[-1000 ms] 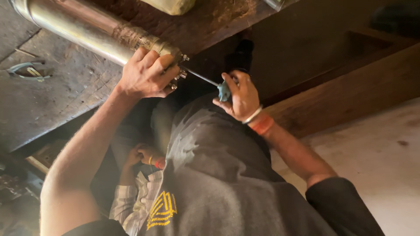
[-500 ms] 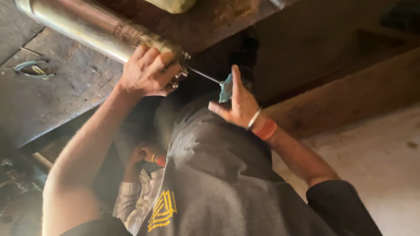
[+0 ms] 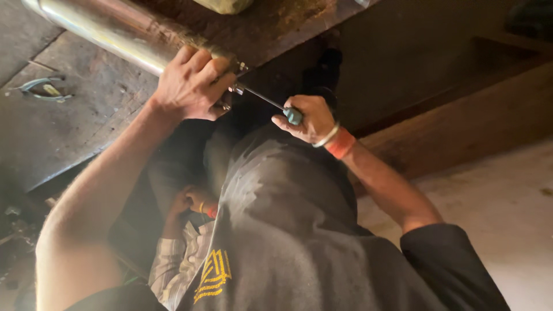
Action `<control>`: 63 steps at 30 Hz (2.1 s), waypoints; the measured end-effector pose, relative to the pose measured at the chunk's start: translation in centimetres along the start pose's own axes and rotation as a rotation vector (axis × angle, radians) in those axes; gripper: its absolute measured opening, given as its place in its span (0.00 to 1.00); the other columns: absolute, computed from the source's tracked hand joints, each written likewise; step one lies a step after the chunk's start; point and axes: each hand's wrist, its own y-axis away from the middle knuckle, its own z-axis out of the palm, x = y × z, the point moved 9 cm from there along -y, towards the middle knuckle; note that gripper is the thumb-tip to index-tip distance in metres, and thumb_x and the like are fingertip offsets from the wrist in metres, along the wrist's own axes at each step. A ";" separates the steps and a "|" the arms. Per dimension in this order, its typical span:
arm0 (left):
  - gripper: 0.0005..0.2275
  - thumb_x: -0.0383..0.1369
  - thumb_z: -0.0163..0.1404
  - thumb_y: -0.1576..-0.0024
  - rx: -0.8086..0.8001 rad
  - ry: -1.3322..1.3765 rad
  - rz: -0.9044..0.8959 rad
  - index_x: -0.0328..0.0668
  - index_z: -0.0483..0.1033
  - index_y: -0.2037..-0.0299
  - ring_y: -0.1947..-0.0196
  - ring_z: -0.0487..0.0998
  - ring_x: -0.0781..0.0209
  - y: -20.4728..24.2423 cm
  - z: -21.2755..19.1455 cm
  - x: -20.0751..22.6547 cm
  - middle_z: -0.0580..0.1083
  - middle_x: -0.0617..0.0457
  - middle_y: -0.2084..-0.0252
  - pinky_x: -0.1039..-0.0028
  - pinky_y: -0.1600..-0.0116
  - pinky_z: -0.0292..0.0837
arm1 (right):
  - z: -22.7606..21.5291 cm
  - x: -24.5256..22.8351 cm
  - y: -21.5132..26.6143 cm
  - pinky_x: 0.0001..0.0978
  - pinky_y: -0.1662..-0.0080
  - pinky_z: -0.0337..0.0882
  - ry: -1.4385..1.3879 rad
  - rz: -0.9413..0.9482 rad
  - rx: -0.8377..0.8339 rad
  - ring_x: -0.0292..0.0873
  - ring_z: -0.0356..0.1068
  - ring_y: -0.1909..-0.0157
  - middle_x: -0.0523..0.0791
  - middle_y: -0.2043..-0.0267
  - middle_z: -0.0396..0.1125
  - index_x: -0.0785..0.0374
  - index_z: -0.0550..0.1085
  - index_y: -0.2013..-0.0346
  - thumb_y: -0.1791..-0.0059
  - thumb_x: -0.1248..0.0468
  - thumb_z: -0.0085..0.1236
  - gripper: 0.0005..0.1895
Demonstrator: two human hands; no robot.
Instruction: The person walks to a workbench and uses a screwdriver to tighten bolts on a metal pipe fitting. They select bolts from a container, insert them into the fitting, and tighten them one by one.
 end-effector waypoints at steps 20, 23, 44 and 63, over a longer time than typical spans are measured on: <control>0.11 0.35 0.61 0.46 0.269 -0.178 -0.061 0.48 0.82 0.54 0.50 0.72 0.65 2.2 -0.6 2.1 0.71 0.61 0.43 0.71 0.50 0.65 | 1.4 2.4 -0.2 0.32 0.70 0.63 -0.519 0.247 0.199 0.41 0.64 0.75 0.47 0.72 0.67 0.67 0.74 0.69 0.42 0.57 0.53 0.17; 0.11 0.35 0.60 0.47 0.289 -0.194 -0.041 0.49 0.81 0.55 0.49 0.74 0.65 1.9 -0.8 2.1 0.71 0.59 0.44 0.71 0.52 0.65 | 3.9 6.0 0.8 0.32 0.74 0.61 -1.093 0.647 0.120 0.38 0.60 0.79 0.49 0.74 0.66 0.68 0.74 0.67 0.43 0.55 0.51 0.18; 0.20 0.41 0.59 0.69 -0.100 0.040 -0.093 0.47 0.78 0.65 0.52 0.67 0.55 -4.8 -0.1 -2.0 0.70 0.55 0.58 0.66 0.52 0.61 | -1.3 -8.9 -1.9 0.49 0.49 0.69 0.619 -0.526 0.265 0.53 0.66 0.52 0.49 0.53 0.63 0.63 0.74 0.56 0.58 0.61 0.71 0.20; 0.12 0.40 0.55 0.50 0.031 -0.044 -0.096 0.50 0.82 0.58 0.53 0.68 0.62 -0.3 0.1 0.7 0.73 0.61 0.45 0.68 0.49 0.63 | 0.6 -0.5 -0.8 0.30 0.69 0.68 -0.171 0.048 0.197 0.37 0.68 0.74 0.43 0.73 0.69 0.66 0.73 0.69 0.54 0.65 0.68 0.11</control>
